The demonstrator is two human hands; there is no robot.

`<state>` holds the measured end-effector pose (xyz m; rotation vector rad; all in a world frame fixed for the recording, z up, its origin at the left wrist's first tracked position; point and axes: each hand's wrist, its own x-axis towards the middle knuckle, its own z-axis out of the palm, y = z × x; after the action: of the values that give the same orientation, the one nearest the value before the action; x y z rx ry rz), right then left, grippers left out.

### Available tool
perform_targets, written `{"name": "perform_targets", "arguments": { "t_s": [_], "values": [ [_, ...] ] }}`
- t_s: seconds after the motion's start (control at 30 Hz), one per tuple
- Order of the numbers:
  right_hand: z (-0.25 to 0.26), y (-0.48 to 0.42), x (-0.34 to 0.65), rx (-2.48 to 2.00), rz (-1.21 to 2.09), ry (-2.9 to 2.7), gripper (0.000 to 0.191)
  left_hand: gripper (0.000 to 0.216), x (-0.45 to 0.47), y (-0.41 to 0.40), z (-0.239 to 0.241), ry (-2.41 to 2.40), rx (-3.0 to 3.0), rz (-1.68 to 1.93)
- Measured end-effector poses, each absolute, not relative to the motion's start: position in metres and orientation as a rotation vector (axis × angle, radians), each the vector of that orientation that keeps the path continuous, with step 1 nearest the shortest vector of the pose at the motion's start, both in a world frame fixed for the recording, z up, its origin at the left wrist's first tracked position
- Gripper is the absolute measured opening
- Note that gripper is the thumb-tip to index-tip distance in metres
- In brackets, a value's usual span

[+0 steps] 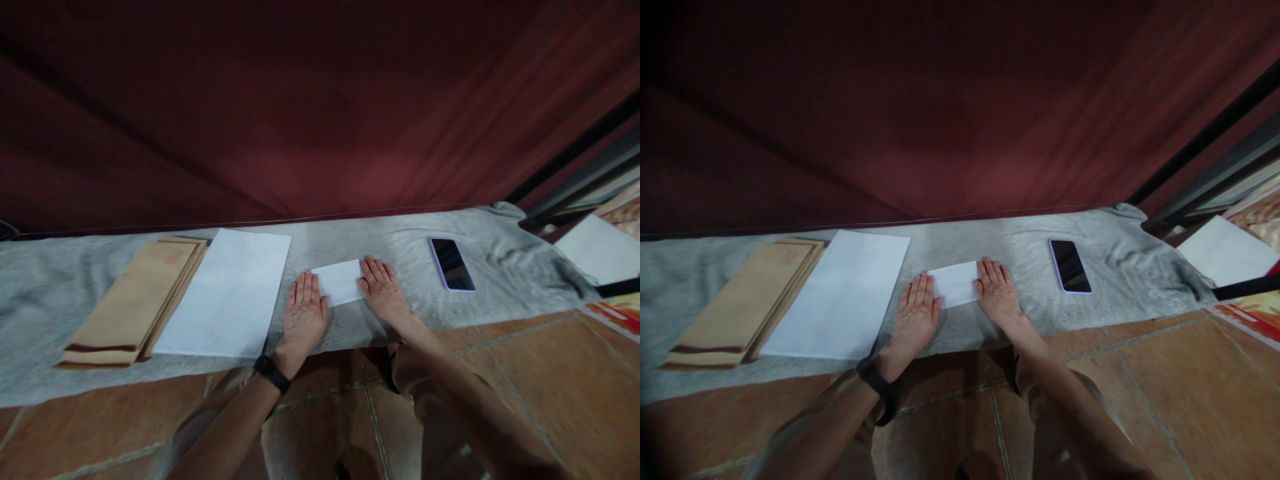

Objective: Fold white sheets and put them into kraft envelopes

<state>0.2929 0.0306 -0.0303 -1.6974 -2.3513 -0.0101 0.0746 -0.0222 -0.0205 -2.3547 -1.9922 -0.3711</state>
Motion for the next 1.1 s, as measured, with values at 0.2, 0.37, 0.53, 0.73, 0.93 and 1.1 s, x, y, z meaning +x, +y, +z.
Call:
{"name": "perform_targets", "arguments": {
  "t_s": [0.2,0.37,0.53,0.73,0.93,1.1],
  "values": [
    [-0.018,0.029,0.278,-1.517,0.129,-2.366,0.053,0.053,0.081,-0.022,-0.014,-1.843,-2.436,-0.25],
    [-0.02,0.016,0.252,-1.281,0.272,-2.453,0.052,0.055,0.085,-0.025,-0.009,-1.668,-2.492,-0.123],
    [-0.027,0.011,0.243,-1.237,0.231,-2.512,0.052,0.052,0.088,-0.025,-0.009,-1.667,-2.508,-0.102],
    [-0.028,0.014,0.249,-1.36,0.158,-2.513,0.051,0.051,0.087,-0.026,-0.011,-1.733,-2.52,-0.108],
    [-0.028,0.018,0.263,-1.465,0.099,-2.492,0.053,0.054,0.087,-0.026,-0.01,-1.757,-2.559,-0.134],
    [-0.029,0.023,0.278,-1.546,0.051,-2.487,0.054,0.059,0.08,-0.025,-0.011,-1.811,-2.581,-0.197]
  ]
}}
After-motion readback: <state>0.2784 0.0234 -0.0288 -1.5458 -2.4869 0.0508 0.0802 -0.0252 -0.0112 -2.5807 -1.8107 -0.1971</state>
